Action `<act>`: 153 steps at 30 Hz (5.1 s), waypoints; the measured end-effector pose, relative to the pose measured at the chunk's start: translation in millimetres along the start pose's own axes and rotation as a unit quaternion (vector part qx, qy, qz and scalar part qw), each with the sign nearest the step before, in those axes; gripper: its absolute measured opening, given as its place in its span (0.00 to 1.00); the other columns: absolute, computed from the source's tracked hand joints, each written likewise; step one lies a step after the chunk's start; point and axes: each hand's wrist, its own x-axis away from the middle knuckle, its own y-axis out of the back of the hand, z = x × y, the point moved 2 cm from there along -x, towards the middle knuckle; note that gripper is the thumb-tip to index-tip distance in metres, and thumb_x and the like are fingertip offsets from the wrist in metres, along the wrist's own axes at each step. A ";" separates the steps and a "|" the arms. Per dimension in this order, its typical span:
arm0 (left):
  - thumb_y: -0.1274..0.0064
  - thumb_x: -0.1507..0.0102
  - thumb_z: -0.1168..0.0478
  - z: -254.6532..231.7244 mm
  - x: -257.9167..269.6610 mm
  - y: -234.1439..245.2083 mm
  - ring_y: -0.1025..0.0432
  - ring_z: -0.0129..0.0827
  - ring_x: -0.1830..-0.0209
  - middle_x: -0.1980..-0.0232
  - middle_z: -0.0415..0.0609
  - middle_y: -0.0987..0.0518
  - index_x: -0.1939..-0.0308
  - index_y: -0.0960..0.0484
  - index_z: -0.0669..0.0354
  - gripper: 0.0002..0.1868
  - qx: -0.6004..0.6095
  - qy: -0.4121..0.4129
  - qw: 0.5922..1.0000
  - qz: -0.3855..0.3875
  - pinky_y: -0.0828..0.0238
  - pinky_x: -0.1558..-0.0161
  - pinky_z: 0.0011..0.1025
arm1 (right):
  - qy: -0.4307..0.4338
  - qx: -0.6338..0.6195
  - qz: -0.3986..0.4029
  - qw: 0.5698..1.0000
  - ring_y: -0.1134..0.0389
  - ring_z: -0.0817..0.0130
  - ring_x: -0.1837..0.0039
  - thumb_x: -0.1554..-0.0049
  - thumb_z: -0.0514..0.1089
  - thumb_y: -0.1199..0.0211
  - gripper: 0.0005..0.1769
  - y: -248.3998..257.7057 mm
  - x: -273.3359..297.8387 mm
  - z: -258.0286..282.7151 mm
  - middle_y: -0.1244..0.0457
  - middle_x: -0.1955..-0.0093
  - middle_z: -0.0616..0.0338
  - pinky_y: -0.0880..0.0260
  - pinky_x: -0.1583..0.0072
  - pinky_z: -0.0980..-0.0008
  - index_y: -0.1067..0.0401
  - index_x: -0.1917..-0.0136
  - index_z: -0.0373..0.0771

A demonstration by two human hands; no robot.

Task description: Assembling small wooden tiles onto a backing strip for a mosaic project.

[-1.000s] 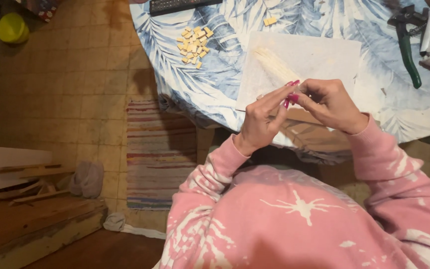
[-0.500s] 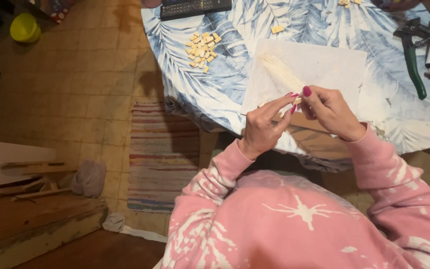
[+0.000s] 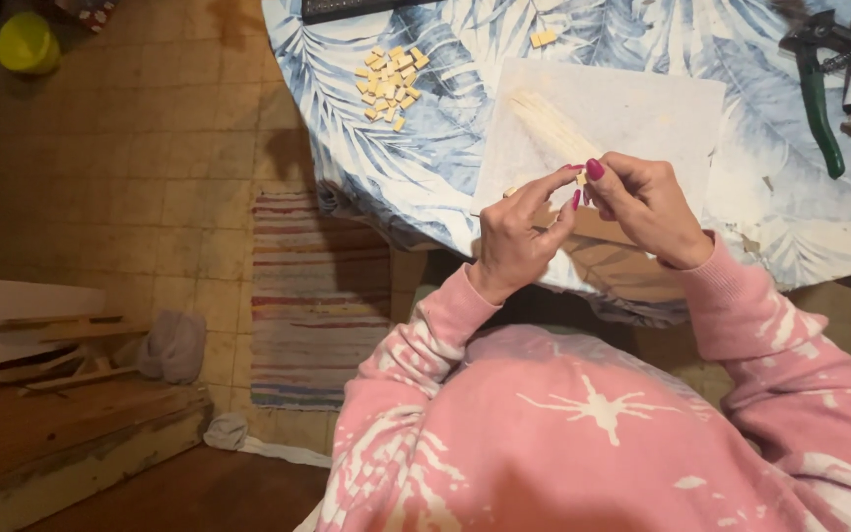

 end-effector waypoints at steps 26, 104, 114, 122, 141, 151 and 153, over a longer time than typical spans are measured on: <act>0.43 0.42 0.34 20.0 42.8 -20.8 0.40 0.52 0.23 0.25 0.52 0.33 0.29 0.28 0.46 0.41 -0.275 -0.081 0.928 0.238 0.66 0.24 0.68 | 0.098 0.541 0.071 0.832 0.30 0.44 0.57 0.44 0.46 0.37 0.10 48.5 32.3 -6.6 0.32 0.60 0.48 0.30 0.59 0.50 0.26 0.57 0.37; 0.50 0.32 0.71 6.6 27.2 -27.6 0.17 0.36 0.44 0.44 0.57 0.15 0.36 0.22 0.63 0.20 0.196 0.122 0.972 0.051 0.17 0.44 0.29 | 0.036 0.069 -0.138 0.987 0.42 0.79 0.59 0.27 0.45 0.45 0.17 -20.0 39.7 -22.0 0.39 0.63 0.62 0.41 0.56 0.76 0.31 0.53 0.30; 0.49 0.33 0.68 11.5 35.3 -27.5 0.16 0.39 0.48 0.48 0.57 0.14 0.37 0.21 0.63 0.19 0.177 0.138 0.974 0.043 0.17 0.48 0.31 | 0.060 0.071 -0.118 0.989 0.38 0.80 0.55 0.27 0.44 0.46 0.16 -24.7 37.5 -17.9 0.35 0.59 0.61 0.35 0.53 0.74 0.31 0.52 0.29; 0.42 0.33 0.50 12.9 48.6 -28.1 0.37 0.49 0.24 0.27 0.53 0.29 0.30 0.25 0.51 0.28 -0.213 -0.080 0.959 0.171 0.50 0.24 0.52 | 0.130 0.422 -0.048 0.896 0.33 0.49 0.56 0.33 0.36 0.39 0.05 32.9 46.5 -4.8 0.37 0.58 0.47 0.34 0.54 0.57 0.29 0.53 0.33; 0.42 0.43 0.32 23.5 53.7 -27.1 0.41 0.48 0.24 0.27 0.53 0.31 0.31 0.26 0.50 0.42 -0.256 -0.066 0.932 0.248 0.62 0.22 0.60 | 0.130 0.563 0.050 0.815 0.32 0.48 0.58 0.41 0.40 0.37 0.06 30.0 6.2 -17.6 0.36 0.61 0.53 0.32 0.57 0.51 0.29 0.61 0.40; 0.41 0.44 0.32 24.4 54.7 -29.8 0.43 0.51 0.23 0.27 0.54 0.32 0.31 0.26 0.52 0.44 -0.254 -0.070 0.932 0.248 0.61 0.23 0.60 | 0.073 0.457 0.032 0.886 0.37 0.59 0.62 0.35 0.38 0.37 0.05 42.8 16.2 -16.0 0.37 0.62 0.53 0.36 0.58 0.62 0.26 0.53 0.35; 0.41 0.44 0.31 25.4 55.0 -31.5 0.43 0.51 0.23 0.27 0.54 0.32 0.31 0.26 0.52 0.44 -0.253 -0.070 0.931 0.255 0.61 0.23 0.60 | 0.018 0.388 0.013 0.921 0.40 0.66 0.67 0.33 0.39 0.38 0.07 43.9 16.2 -16.3 0.40 0.66 0.54 0.39 0.60 0.66 0.26 0.52 0.33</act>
